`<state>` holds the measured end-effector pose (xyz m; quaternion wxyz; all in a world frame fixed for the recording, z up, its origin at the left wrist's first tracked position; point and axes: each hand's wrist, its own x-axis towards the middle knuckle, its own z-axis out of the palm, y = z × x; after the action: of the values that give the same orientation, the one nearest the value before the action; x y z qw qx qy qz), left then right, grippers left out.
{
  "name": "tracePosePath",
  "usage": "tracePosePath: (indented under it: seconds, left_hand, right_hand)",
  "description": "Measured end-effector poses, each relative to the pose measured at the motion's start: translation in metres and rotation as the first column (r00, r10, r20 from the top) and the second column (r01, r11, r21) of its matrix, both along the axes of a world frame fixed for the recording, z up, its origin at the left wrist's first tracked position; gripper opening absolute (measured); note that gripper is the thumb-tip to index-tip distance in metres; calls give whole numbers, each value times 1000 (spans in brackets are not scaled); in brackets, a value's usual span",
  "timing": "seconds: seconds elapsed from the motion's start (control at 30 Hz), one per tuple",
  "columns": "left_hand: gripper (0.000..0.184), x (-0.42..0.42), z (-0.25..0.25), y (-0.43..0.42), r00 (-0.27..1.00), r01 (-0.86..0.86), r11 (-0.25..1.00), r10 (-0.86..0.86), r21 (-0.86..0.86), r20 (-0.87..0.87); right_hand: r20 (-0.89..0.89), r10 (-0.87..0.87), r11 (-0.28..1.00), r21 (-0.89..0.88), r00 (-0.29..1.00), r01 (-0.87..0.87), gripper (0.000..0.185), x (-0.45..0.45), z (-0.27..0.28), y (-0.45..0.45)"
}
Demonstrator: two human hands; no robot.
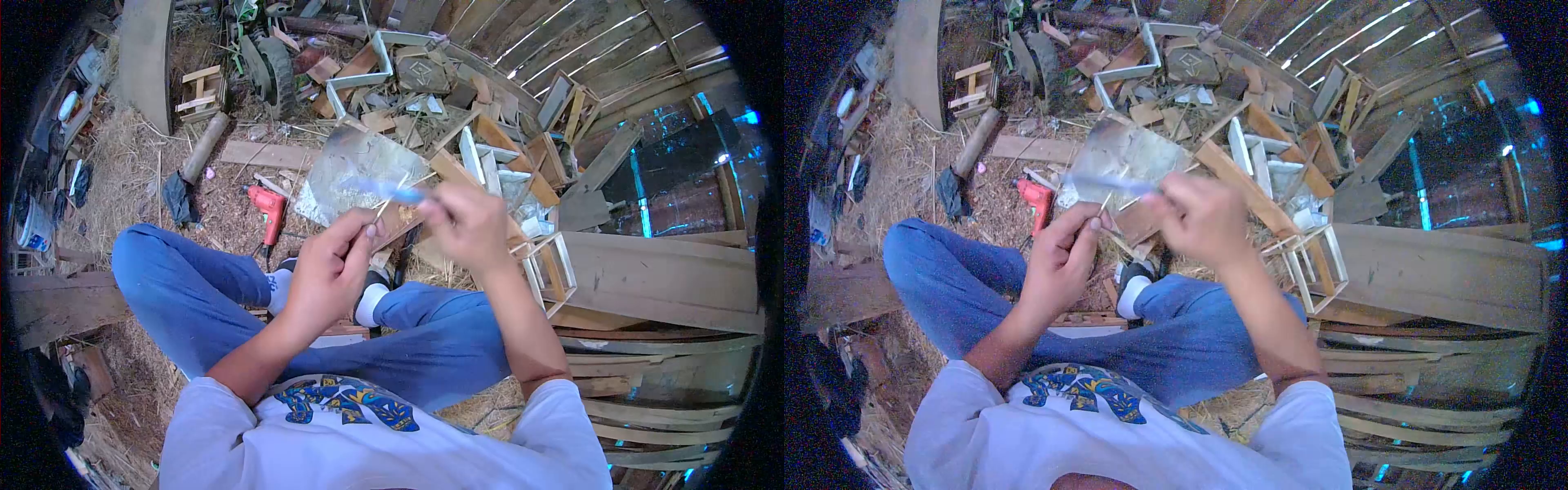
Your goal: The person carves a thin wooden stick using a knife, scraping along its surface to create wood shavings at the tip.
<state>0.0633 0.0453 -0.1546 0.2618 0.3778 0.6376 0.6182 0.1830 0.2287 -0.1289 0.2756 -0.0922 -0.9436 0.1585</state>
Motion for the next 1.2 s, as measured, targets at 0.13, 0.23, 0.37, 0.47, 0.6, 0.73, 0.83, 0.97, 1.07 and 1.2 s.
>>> tracePosePath:
  seconds: [0.13, 0.23, 0.37, 0.47, 0.6, 0.73, 0.83, 0.97, 1.07, 1.2]
  left_hand:
    - [9, -2, -6, 4, 999, -53, 998, 53, 45, 8]
    - [14, -13, -6, -1, 994, 41, 999, -39, -18, 100]
    - [16, -7, -11, 2, 988, 33, 996, -20, -82, 154]
    - [16, -3, -16, 0, 986, 26, 998, -17, -52, 165]
    - [10, -1, -15, 6, 995, -53, 997, 49, 49, 90]
    - [10, 1, -3, 3, 993, -32, 999, 31, 8, 112]
    - [11, -3, -7, 3, 990, -27, 1000, 27, -7, 136]
    - [14, -3, -3, 0, 991, -5, 999, 9, -33, 136]
    - [14, -8, -5, -1, 995, -7, 1000, 8, -14, 99]
    - [10, -9, -5, 3, 989, -44, 999, 47, -30, 143]
  right_hand:
    - [22, -58, 994, -90, 998, 60, 32, -3, 1, 2]
    - [44, -281, 937, -201, 959, 284, 32, -1, 6, 19]
    - [-24, -127, 981, -149, 992, 122, 27, -2, -5, 3]
    - [34, -9, 999, -38, 999, 10, 34, -6, -6, -9]
    - [58, 2, 996, -86, 998, 3, 25, -4, -6, -4]
    - [52, -58, 997, -46, 997, 60, 34, -5, 2, -1]
    - [-7, -138, 990, -44, 990, 137, 34, -4, -4, 8]
    - [45, -15, 1000, -20, 999, 16, 33, -5, -6, 0]
    - [19, -136, 987, -79, 991, 137, 33, -5, -6, 7]
    - [142, -169, 980, -80, 975, 181, 32, -7, 0, 9]
